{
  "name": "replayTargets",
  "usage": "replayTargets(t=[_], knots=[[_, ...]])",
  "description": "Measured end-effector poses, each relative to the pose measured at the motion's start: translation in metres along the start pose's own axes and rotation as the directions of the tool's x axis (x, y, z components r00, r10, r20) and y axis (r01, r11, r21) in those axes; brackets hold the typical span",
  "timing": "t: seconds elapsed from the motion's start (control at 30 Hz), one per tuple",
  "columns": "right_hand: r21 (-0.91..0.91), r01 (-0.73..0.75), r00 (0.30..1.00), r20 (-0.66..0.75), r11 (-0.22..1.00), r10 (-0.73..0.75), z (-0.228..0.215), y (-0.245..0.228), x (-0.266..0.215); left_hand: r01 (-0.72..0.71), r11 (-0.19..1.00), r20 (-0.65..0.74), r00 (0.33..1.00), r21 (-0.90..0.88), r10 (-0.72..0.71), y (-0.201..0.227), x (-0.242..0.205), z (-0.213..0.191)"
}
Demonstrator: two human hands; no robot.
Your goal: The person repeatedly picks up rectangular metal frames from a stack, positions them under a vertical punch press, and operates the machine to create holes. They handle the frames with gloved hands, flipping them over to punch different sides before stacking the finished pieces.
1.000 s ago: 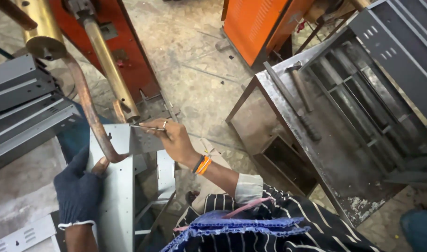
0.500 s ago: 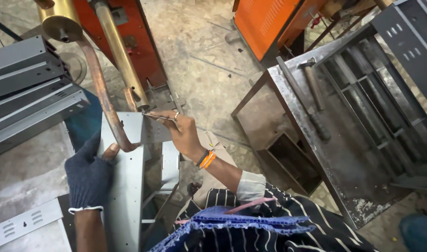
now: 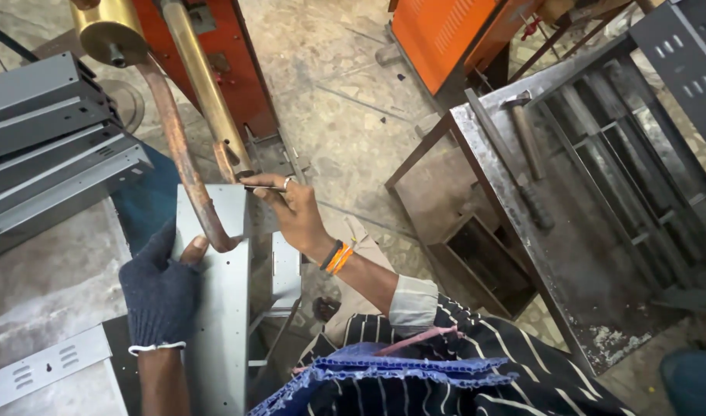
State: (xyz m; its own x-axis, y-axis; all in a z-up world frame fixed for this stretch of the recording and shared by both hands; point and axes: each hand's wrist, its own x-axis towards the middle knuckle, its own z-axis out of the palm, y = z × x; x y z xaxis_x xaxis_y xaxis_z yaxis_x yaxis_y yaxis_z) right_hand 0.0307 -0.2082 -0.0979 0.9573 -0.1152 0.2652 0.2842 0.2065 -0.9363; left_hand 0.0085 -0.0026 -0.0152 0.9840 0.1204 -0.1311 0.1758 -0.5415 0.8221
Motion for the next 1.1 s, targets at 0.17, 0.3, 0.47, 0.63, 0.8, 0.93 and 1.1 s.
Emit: replayTargets(t=[0.17,0.3,0.47,0.63,0.8,0.93,1.1], knots=[[-0.099,-0.018,0.996,0.079,0.995,0.026,-0.002,-0.007,0.01,-0.159,0.986,-0.009,0.987,-0.06,0.158,-0.013,0.001,0.002],[0.091,-0.115,0.98,0.17,0.989,0.098,0.002,-0.01,0.012,-0.148,0.988,-0.002,0.989,-0.03,0.148,-0.013,0.002,0.002],[-0.044,-0.055,0.986,0.154,0.998,0.061,0.011,-0.018,0.015,-0.14,0.99,0.0,0.99,0.018,0.141,-0.006,0.001,0.0],[-0.162,-0.004,0.977,0.209,0.987,0.038,0.003,-0.029,0.017,0.026,0.999,0.019,1.0,-0.047,-0.025,0.023,-0.009,-0.003],[-0.169,0.083,0.879,0.477,0.982,0.008,-0.021,-0.043,0.016,-0.141,0.984,0.027,0.989,-0.107,0.145,0.011,-0.003,-0.002],[-0.179,0.064,0.868,0.495,0.982,0.034,-0.016,-0.044,0.014,-0.115,0.984,0.011,0.993,-0.135,0.118,0.01,-0.002,-0.001],[-0.413,0.093,0.963,0.27,0.906,0.024,0.0,-0.038,0.005,-0.139,0.984,0.016,0.99,-0.114,0.142,0.016,-0.004,-0.002]])
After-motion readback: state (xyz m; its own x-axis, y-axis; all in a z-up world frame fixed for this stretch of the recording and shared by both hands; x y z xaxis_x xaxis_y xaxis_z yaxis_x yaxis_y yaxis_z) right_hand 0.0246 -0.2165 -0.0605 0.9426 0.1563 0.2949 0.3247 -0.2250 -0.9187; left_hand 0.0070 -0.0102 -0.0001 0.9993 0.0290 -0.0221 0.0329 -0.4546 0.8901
